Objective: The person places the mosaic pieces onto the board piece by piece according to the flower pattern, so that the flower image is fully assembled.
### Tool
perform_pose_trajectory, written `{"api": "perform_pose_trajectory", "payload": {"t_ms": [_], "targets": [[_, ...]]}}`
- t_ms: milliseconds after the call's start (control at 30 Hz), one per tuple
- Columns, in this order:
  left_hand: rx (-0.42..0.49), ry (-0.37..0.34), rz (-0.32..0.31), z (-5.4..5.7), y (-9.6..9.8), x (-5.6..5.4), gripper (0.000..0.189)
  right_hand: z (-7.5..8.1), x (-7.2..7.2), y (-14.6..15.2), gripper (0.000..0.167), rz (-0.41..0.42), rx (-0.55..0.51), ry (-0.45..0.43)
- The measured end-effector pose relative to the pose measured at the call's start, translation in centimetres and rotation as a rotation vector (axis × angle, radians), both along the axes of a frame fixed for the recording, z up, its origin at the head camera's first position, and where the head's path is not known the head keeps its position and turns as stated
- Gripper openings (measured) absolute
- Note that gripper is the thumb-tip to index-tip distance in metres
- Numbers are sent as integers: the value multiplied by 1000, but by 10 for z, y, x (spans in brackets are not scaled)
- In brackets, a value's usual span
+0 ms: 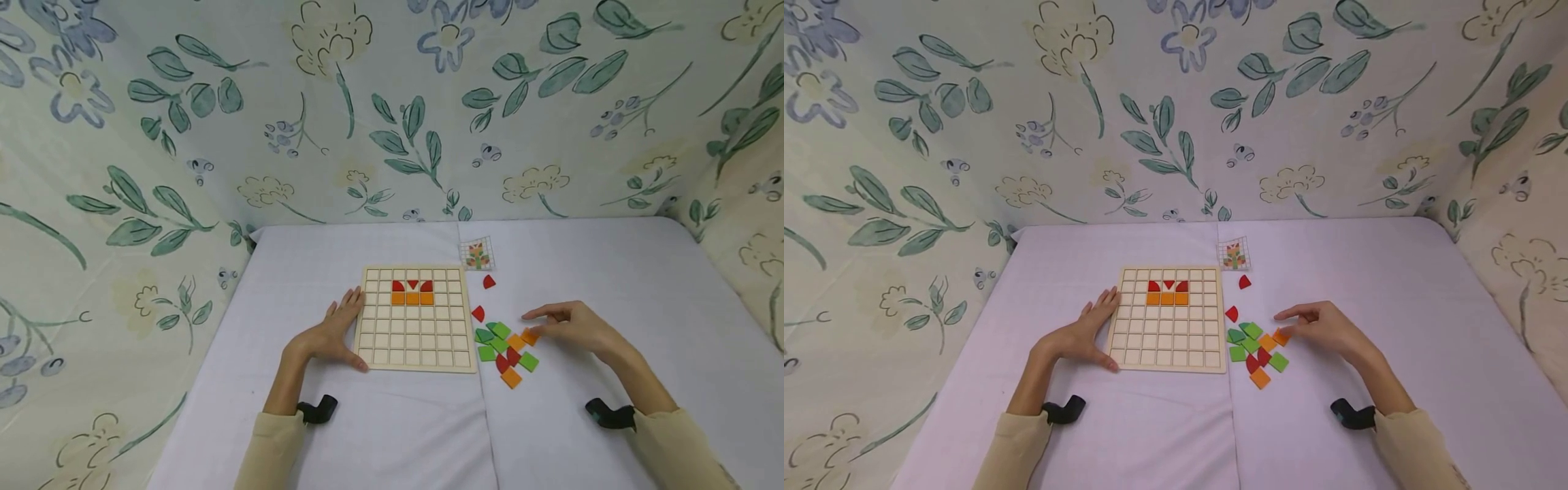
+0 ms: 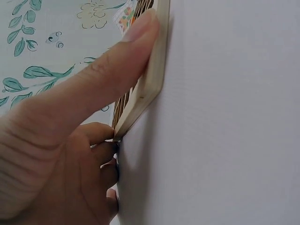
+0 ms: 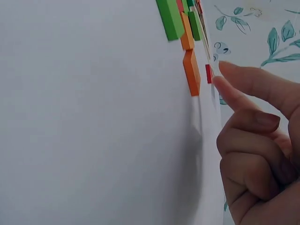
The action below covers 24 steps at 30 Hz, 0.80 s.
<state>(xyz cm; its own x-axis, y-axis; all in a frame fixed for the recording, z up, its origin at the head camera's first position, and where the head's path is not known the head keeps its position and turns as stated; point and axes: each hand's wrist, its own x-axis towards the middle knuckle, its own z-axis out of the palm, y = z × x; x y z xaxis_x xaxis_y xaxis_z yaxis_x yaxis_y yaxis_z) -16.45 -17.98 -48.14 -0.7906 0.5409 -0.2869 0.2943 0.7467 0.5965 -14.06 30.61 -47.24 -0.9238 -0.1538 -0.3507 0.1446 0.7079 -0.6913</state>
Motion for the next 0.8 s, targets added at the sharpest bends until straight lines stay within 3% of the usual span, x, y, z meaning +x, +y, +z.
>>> {"api": "perform_pose_trajectory", "payload": {"t_ms": [367, 800], "targets": [[-3, 7, -2, -1, 1, 0, 147, -17, 5, 26, 49, 49, -169, -40], [-6, 15, -2, -1, 0, 0, 147, -19, -2, 23, 46, 77, -165, -48]]}}
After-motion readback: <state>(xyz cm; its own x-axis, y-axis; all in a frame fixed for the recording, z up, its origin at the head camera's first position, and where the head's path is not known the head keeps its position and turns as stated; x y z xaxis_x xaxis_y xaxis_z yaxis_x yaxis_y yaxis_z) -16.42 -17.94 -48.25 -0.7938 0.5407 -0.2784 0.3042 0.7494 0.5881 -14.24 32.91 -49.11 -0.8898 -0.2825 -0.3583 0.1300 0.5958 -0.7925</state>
